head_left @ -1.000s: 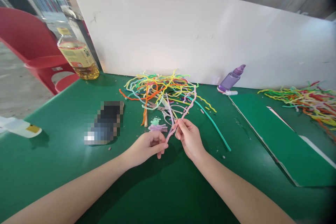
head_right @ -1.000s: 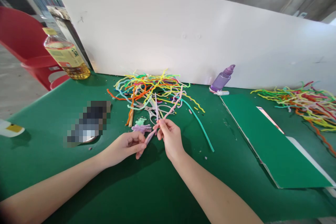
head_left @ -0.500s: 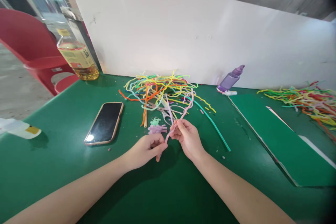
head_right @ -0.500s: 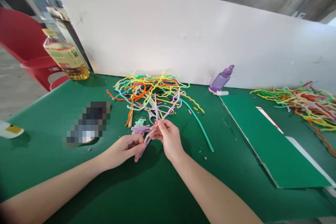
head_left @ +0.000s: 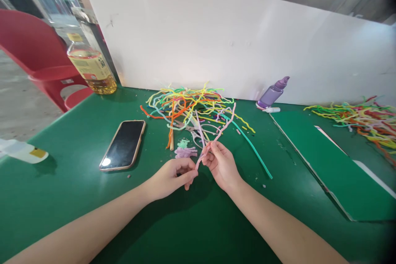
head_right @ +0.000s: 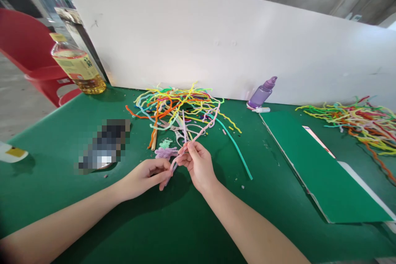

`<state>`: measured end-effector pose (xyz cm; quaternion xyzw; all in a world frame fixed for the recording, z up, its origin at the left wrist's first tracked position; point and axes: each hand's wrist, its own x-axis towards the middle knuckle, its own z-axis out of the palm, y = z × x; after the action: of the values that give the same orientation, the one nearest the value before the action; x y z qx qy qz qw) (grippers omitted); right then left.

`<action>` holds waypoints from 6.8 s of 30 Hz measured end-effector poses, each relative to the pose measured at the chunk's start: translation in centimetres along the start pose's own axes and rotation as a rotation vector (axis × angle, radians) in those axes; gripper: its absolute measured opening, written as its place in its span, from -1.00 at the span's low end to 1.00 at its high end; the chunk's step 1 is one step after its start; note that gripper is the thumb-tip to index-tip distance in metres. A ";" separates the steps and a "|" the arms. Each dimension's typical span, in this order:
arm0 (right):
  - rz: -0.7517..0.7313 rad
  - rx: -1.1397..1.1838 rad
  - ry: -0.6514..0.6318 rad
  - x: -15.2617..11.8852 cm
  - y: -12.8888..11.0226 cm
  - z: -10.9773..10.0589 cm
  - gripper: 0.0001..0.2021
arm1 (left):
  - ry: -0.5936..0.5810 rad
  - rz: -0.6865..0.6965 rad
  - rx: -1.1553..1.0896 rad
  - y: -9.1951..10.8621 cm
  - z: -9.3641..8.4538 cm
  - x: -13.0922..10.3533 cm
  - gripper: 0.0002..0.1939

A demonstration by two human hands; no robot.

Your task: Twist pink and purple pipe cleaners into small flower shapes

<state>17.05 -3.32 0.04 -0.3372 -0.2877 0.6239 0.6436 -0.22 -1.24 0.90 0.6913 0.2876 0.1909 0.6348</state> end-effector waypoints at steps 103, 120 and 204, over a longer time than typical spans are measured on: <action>-0.331 -1.318 -0.366 -1.5 -1.2 0.8 -0.61 | 0.512 0.178 -0.566 0.5 -1.6 0.4 -0.91; -0.378 -1.353 -0.383 -1.4 -1.4 0.6 -0.69 | 0.498 0.158 -0.623 0.1 -1.8 0.3 -0.90; 0.004 -0.966 -0.428 -1.6 -1.1 0.9 -0.70 | 0.516 0.158 -0.302 0.9 -0.8 0.1 -0.88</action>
<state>16.88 -4.84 1.52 -0.4610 -0.6668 0.4765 0.3404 -0.50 -0.57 1.85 0.5382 0.3531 0.4494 0.6194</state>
